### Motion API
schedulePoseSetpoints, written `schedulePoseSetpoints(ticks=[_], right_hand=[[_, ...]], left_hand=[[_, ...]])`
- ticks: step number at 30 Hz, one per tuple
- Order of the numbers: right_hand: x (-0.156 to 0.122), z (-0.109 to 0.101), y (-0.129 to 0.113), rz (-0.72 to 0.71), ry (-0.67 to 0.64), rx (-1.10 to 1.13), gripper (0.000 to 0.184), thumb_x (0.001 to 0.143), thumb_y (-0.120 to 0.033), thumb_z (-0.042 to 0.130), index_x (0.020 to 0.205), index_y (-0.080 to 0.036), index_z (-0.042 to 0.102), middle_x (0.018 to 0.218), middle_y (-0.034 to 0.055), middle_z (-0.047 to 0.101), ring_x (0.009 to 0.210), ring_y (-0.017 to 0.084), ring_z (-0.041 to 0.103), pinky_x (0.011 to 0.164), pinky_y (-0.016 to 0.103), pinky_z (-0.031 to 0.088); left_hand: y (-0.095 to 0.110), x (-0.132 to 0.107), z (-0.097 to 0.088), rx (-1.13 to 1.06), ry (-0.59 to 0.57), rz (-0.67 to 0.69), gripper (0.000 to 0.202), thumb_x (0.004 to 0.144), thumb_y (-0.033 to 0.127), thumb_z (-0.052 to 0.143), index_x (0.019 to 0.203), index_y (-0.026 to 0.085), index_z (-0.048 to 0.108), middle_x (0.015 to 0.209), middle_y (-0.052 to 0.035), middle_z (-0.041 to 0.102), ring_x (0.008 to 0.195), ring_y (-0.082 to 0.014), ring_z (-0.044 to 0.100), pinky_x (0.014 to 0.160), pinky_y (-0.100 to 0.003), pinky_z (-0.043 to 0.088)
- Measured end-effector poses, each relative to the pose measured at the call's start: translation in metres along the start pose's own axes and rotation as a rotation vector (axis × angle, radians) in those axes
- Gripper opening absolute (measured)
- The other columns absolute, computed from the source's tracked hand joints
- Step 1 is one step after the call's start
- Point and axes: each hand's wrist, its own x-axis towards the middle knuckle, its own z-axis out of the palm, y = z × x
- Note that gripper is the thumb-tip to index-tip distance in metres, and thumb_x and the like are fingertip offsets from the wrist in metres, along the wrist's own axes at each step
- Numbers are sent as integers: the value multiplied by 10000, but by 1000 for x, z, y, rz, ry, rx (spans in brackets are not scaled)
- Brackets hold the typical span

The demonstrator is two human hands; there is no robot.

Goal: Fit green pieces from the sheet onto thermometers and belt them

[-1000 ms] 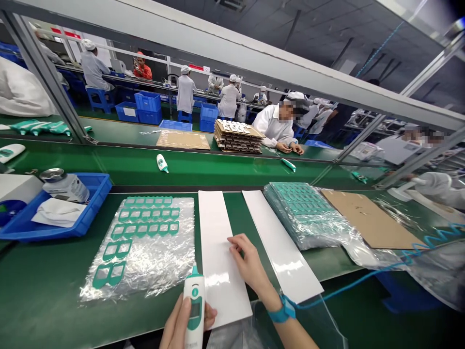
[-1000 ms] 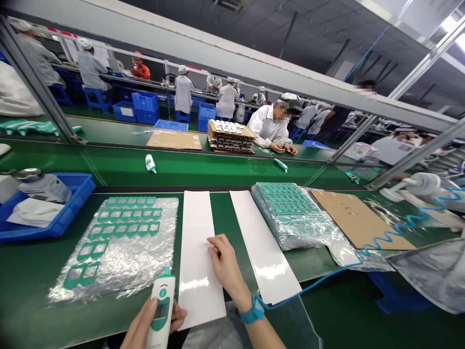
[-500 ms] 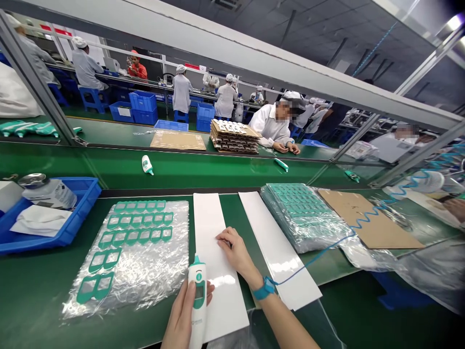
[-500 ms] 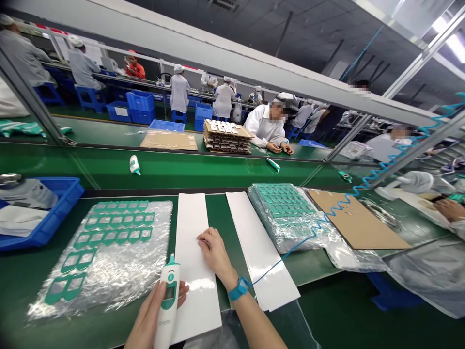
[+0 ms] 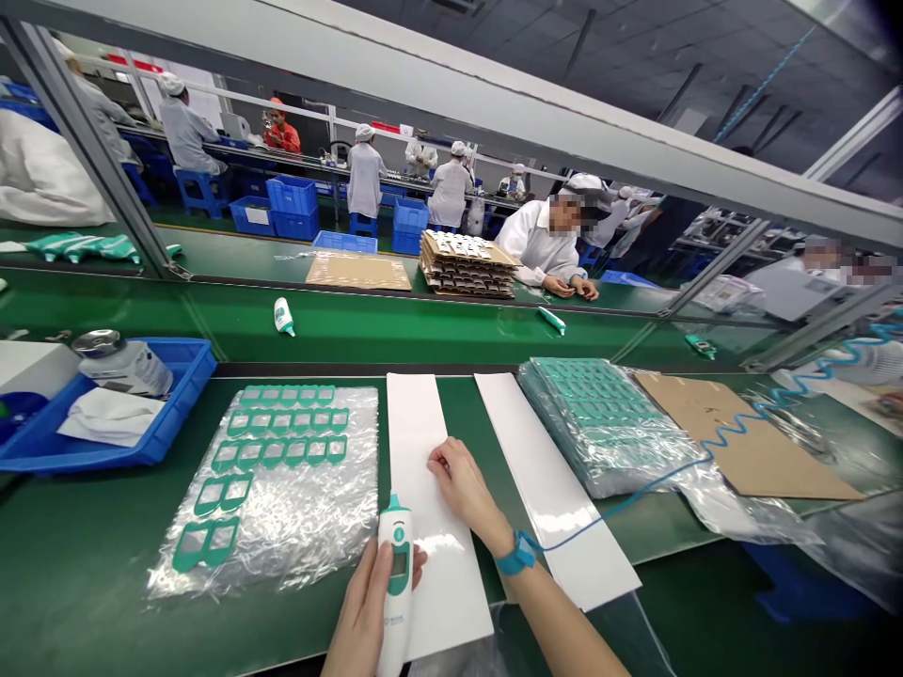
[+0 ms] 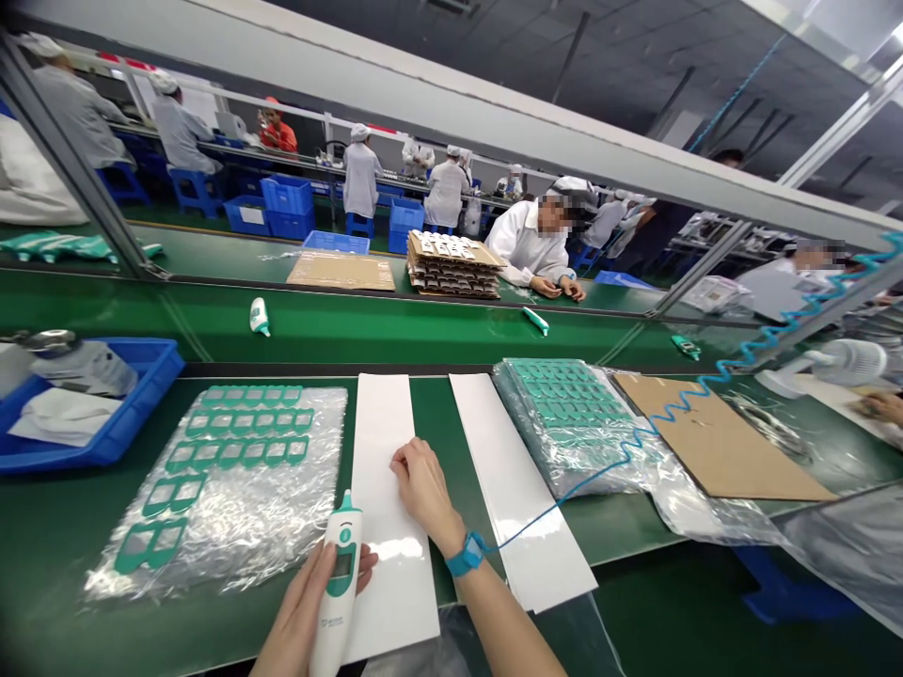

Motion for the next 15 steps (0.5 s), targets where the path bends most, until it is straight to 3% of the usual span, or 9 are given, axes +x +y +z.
schedulePoseSetpoints(ticks=[3,7,10,12,15], right_hand=[[-2,3,-4,-51,-2,-146,175,879,-71,407,793,-182,510,828,56,535,790,201,467,776,356,388],[-7,5,-6,-105,-29,-171,213,891,-48,328,840,-172,493,846,81,536,792,213,481,755,357,408],[-10,4,-9,-104,-50,-97,191,906,-70,351,931,-166,514,900,85,559,837,215,509,779,355,424],[-10,4,-10,-93,-44,-69,148,903,-107,413,961,-171,534,933,83,571,862,218,519,805,363,423],[-5,2,-8,-55,-17,9,129,892,-131,447,840,-178,555,854,59,580,809,201,532,771,340,420]], left_hand=[[-1,0,-1,28,29,21,644,812,420,668,1330,179,370,1115,-120,705,1108,-281,619,1040,-409,444],[-2,2,-7,51,33,66,462,737,485,713,1102,224,600,1110,-112,707,1111,-335,609,992,-460,482],[-4,4,-12,101,18,130,424,655,485,776,972,226,665,1169,-116,678,1120,-351,600,1004,-456,473],[-5,6,-14,108,0,139,446,648,500,774,973,215,663,1175,-125,674,1127,-347,597,1002,-435,480],[-6,6,-11,4,-9,58,547,716,507,722,1137,199,558,1120,-132,698,1111,-321,613,994,-424,491]])
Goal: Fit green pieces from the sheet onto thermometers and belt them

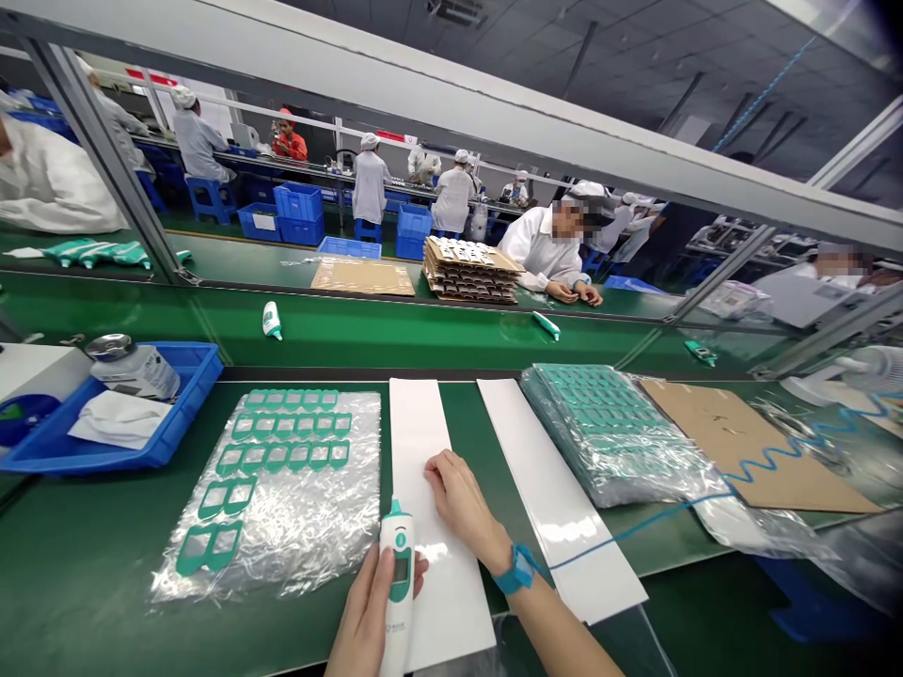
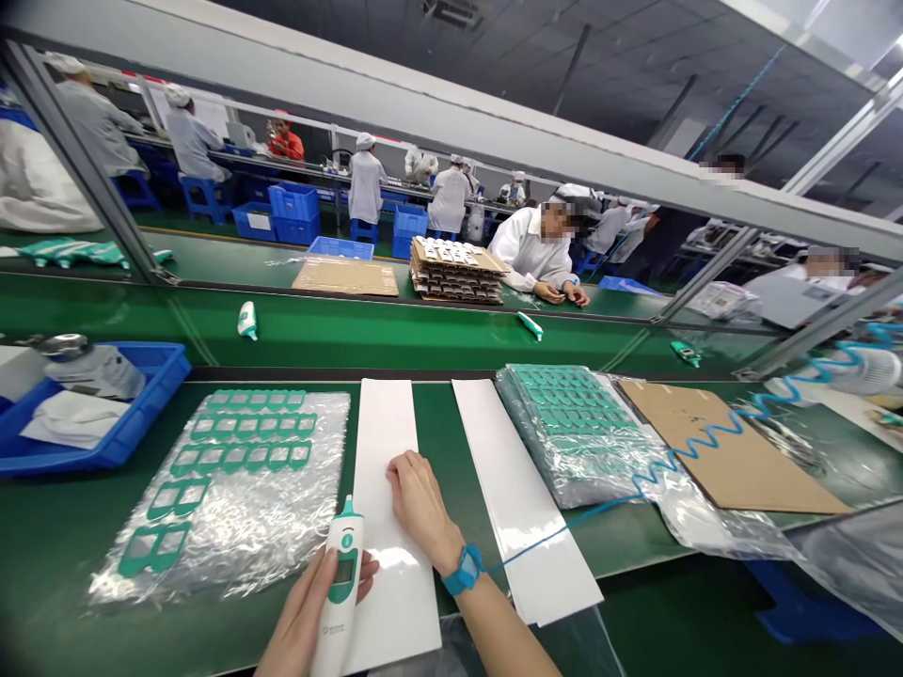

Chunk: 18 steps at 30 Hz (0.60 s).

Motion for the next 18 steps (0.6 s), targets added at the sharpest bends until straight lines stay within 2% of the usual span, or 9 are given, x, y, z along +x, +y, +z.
schedulePoseSetpoints(ticks=[4,6,7,9,11,13,15,18], right_hand=[[6,-9,1,170,-2,321,135,856,-194,500,732,-173,549,691,11,564,637,148,510,610,270,390],[4,-15,-7,239,-42,513,142,827,-258,555,718,-166,553,651,-4,545,588,128,483,568,255,372],[1,-18,-13,251,-71,599,159,813,-288,582,717,-163,557,644,-8,537,580,121,473,561,250,369],[-7,-23,-32,250,-131,726,195,792,-330,627,722,-158,567,641,-13,528,581,112,464,560,243,369],[-16,-27,-53,245,-195,796,209,793,-339,641,719,-157,569,642,-14,528,592,112,473,565,239,376],[-23,-28,-72,246,-247,817,189,807,-310,629,715,-158,564,650,-14,534,586,110,491,570,239,388],[-29,-26,-83,249,-284,811,146,825,-260,600,725,-163,557,660,-21,533,537,98,494,549,236,388],[-32,-22,-88,239,-300,784,106,831,-199,572,731,-169,551,669,-31,525,495,84,484,529,229,384]], left_hand=[[8,-6,14,-109,51,-75,594,817,402,663,1288,176,381,1093,-134,706,1052,-281,650,989,-389,487],[14,-11,21,-112,46,-68,458,868,366,599,1229,126,453,1039,-142,717,965,-264,681,964,-378,500],[17,-13,24,-98,14,-50,402,882,377,571,1161,93,517,954,-140,729,893,-253,691,940,-380,512],[20,-17,27,-53,-67,-10,423,883,452,536,1002,56,622,738,-112,711,726,-224,669,847,-384,546],[20,-19,27,-27,-112,13,494,856,540,529,917,67,662,598,-79,658,607,-198,616,704,-357,554],[20,-21,27,-29,-100,33,481,824,565,557,877,99,666,588,-67,650,554,-180,585,593,-312,515],[20,-22,26,-29,-90,62,450,786,562,606,830,118,660,598,-58,650,531,-168,565,546,-286,476],[24,-25,26,-25,-80,65,459,721,571,668,822,123,658,606,-47,643,535,-164,541,546,-287,463]])
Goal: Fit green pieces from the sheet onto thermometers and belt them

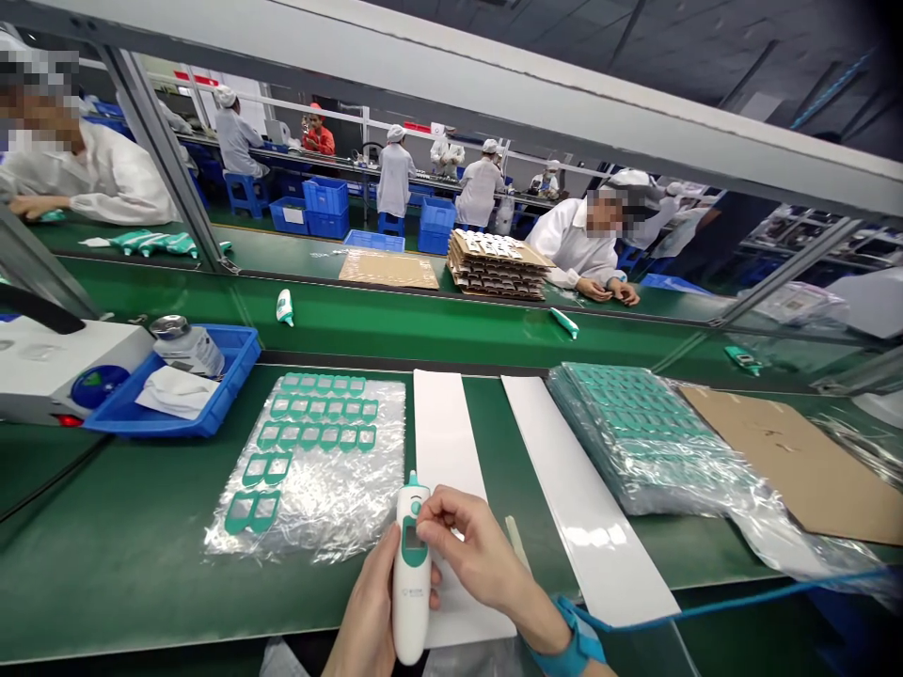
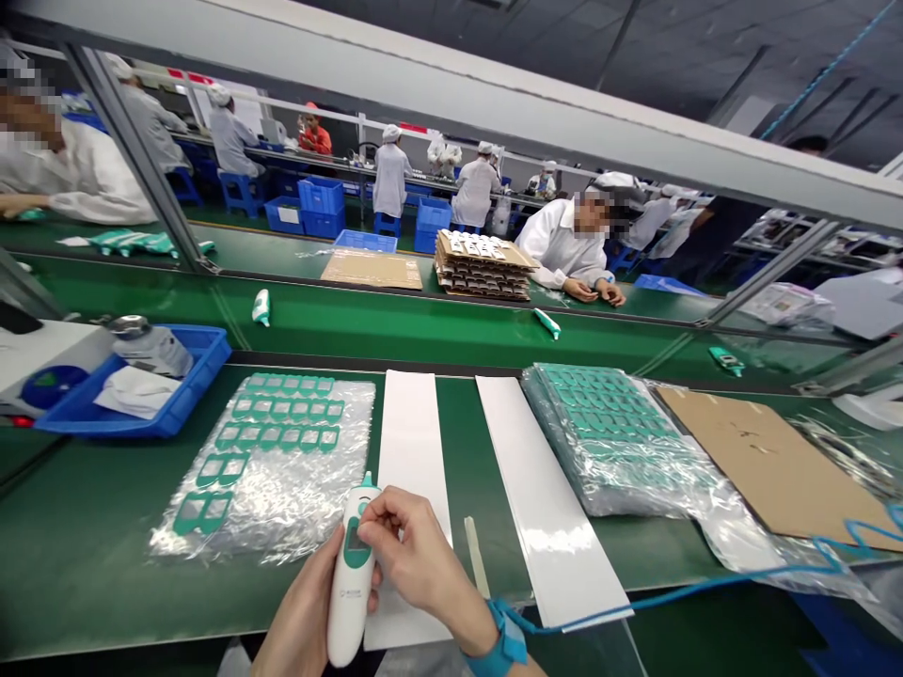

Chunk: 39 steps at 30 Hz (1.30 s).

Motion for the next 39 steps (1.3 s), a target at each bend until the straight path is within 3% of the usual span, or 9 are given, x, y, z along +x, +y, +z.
schedulePoseSetpoints(ticks=[3,18,22,25,28,30,33,39], right_hand=[[1,1,3,-25,6,-35,101,828,-168,570,728,-167,560,689,-23,536,557,95,510,557,223,391],[0,4,6,-18,-9,-50,101,834,-140,546,737,-168,550,692,-35,520,501,77,502,528,217,383],[-1,4,8,-44,-8,-77,114,842,-138,539,733,-170,547,696,-37,511,509,77,506,527,213,392],[-2,5,6,-61,-6,-104,121,850,-137,533,736,-174,545,710,-37,506,515,76,509,531,211,401],[-4,7,3,-100,4,-178,136,862,-144,531,731,-178,545,718,-32,509,555,84,516,559,214,409],[-4,7,1,-138,33,-254,122,862,-141,537,749,-182,558,740,-23,525,627,101,532,599,217,413],[-3,6,2,-168,87,-304,66,847,-130,563,818,-188,577,763,-16,550,695,118,530,640,225,410],[-1,1,5,-147,120,-201,54,849,-178,584,899,-196,572,815,-9,525,699,123,495,658,245,421]], left_hand=[[5,-3,2,-11,11,-6,473,684,570,702,835,124,658,605,-41,635,549,-164,529,555,-292,459],[3,-5,-1,-26,16,-13,473,675,562,720,841,125,651,609,-36,625,564,-160,519,557,-288,453],[3,-5,-2,-35,-33,-6,433,738,550,663,849,131,652,632,-38,625,577,-159,526,581,-292,455],[1,-6,-6,-30,-70,16,388,777,470,646,978,138,629,661,-34,634,585,-162,538,596,-295,458],[0,-7,-7,-3,-11,28,587,740,386,708,1230,146,491,656,-18,645,583,-159,541,591,-280,453],[0,-8,-7,11,23,25,694,717,397,734,1287,148,427,637,-9,641,567,-152,534,580,-270,446],[1,-10,-5,37,22,30,613,716,449,728,1187,155,466,596,5,618,535,-141,517,539,-250,419],[5,-12,-4,173,15,21,473,736,580,668,951,174,556,505,18,583,440,-116,483,479,-223,388]])
